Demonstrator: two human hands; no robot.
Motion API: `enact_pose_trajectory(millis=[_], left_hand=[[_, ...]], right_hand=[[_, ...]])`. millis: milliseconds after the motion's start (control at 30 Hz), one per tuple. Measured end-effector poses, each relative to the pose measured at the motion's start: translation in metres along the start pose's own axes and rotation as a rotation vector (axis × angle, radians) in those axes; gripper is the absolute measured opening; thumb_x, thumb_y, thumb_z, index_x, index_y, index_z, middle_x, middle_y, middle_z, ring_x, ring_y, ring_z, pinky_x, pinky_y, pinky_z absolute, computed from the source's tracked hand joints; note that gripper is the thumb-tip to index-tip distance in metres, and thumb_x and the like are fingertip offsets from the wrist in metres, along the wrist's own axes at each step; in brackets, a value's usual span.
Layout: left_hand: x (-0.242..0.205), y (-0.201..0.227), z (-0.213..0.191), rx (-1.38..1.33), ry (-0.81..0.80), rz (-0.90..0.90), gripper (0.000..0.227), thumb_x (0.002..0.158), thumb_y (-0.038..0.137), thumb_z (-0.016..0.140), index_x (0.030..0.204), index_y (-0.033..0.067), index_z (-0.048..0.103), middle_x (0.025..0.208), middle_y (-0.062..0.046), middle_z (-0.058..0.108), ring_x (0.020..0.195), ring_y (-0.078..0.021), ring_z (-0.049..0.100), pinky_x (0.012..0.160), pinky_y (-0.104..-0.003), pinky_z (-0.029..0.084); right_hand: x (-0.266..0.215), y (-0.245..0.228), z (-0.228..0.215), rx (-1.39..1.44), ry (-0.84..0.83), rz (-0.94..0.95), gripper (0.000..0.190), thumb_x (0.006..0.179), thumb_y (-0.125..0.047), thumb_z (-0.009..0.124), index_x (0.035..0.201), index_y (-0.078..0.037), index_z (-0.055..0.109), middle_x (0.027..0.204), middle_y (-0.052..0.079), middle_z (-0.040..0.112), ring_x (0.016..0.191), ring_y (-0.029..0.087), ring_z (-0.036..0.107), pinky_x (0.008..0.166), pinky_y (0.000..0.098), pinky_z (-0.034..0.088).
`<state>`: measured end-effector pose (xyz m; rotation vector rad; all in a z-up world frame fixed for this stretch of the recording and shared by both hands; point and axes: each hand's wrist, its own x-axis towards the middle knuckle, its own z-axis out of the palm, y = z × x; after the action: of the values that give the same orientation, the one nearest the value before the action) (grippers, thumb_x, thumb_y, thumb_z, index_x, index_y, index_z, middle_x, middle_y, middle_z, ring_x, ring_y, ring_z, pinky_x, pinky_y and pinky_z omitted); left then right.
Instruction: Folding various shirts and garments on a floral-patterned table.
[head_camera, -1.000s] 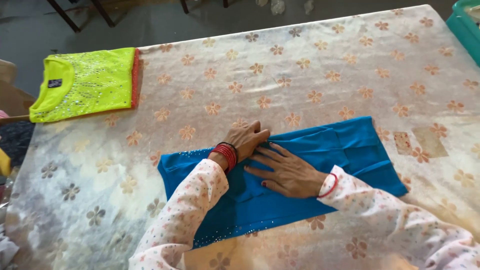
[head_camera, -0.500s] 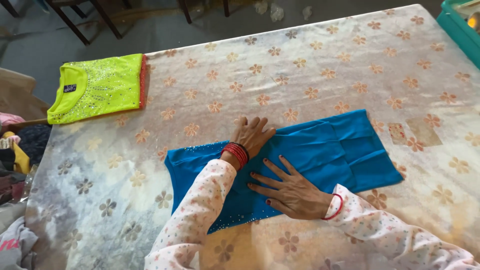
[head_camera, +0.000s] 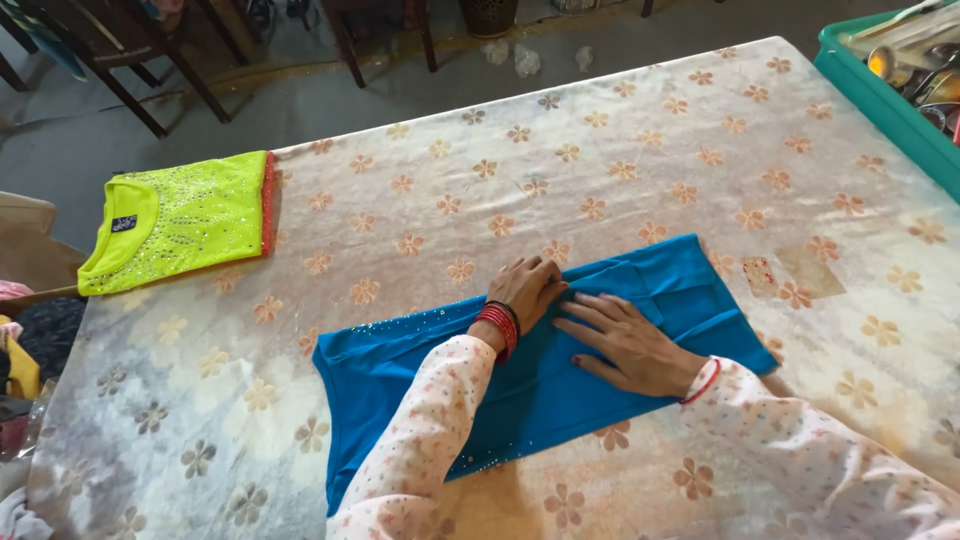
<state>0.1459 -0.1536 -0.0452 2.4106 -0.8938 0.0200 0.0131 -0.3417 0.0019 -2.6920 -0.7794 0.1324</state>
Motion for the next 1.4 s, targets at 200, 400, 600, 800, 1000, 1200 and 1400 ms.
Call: enact_pose_trajectory(millis=[200,400,600,800,1000,1200,1400], left_hand=[[0.013,-0.006,0.026,0.164,-0.014,0.139,0.023,0.105,0.036,0.055,0.107,0.0159,0.066,0.112,-0.004,0.067,0.113,-0.0246,0.063,0.097,-0.043,0.047],[0.018,0.006,0.022,0.276,0.021,0.065,0.021,0.102,0.027,0.054,0.116,0.0116,0.059,0.118,-0.007,0.064,0.114,-0.0259,0.062,0.093,-0.044,0.047],[0.028,0.001,0.037,0.397,-0.005,0.165,0.021,0.099,0.019,0.058,0.120,0.0139,0.059,0.122,-0.006,0.063,0.116,-0.0241,0.062,0.089,-0.042,0.051],[0.023,0.021,0.034,0.485,0.110,0.342,0.027,0.097,0.017,0.063,0.122,0.0143,0.057,0.127,-0.013,0.062,0.117,-0.0295,0.060,0.098,-0.041,0.049],[0.036,0.024,0.065,0.091,0.161,0.208,0.032,0.085,0.005,0.063,0.115,0.0146,0.069,0.116,-0.010,0.068,0.119,-0.0326,0.059,0.107,-0.041,0.049],[0.042,0.053,0.050,0.028,0.155,0.069,0.023,0.090,0.032,0.070,0.098,0.0107,0.072,0.107,-0.011,0.068,0.111,-0.0320,0.059,0.101,-0.048,0.044],[0.057,0.049,0.065,0.206,0.049,0.102,0.020,0.098,0.029,0.065,0.113,0.0147,0.064,0.113,-0.007,0.064,0.113,-0.0289,0.059,0.101,-0.045,0.044]], right_hand=[[-0.008,0.000,0.005,-0.187,0.172,-0.158,0.060,0.099,-0.038,0.048,0.155,-0.018,0.040,0.163,0.016,0.029,0.152,0.040,0.015,0.120,0.0564,0.007],[-0.025,-0.016,0.003,-0.205,0.173,-0.126,0.057,0.099,-0.033,0.047,0.154,-0.021,0.041,0.164,0.009,0.031,0.153,0.041,0.013,0.119,0.0609,0.006],[-0.034,-0.023,0.008,-0.218,0.218,-0.125,0.057,0.099,-0.034,0.048,0.154,-0.022,0.042,0.163,0.007,0.033,0.152,0.040,0.016,0.119,0.0606,0.008],[-0.042,-0.033,0.003,-0.169,0.191,-0.078,0.058,0.097,-0.033,0.053,0.151,-0.014,0.046,0.160,0.010,0.037,0.149,0.042,0.020,0.117,0.0599,0.013],[-0.034,-0.008,-0.015,-0.031,0.017,0.088,0.048,0.103,-0.036,0.052,0.148,-0.019,0.055,0.153,0.003,0.049,0.148,0.022,0.042,0.128,0.0480,0.025],[-0.041,0.009,-0.002,-0.172,0.176,-0.043,0.067,0.096,-0.043,0.055,0.152,-0.008,0.044,0.156,0.026,0.033,0.148,0.042,0.021,0.118,0.0543,0.011],[-0.045,0.003,0.003,-0.190,0.232,-0.013,0.060,0.097,-0.043,0.052,0.152,-0.019,0.046,0.158,0.021,0.036,0.151,0.041,0.021,0.122,0.0548,0.010]])
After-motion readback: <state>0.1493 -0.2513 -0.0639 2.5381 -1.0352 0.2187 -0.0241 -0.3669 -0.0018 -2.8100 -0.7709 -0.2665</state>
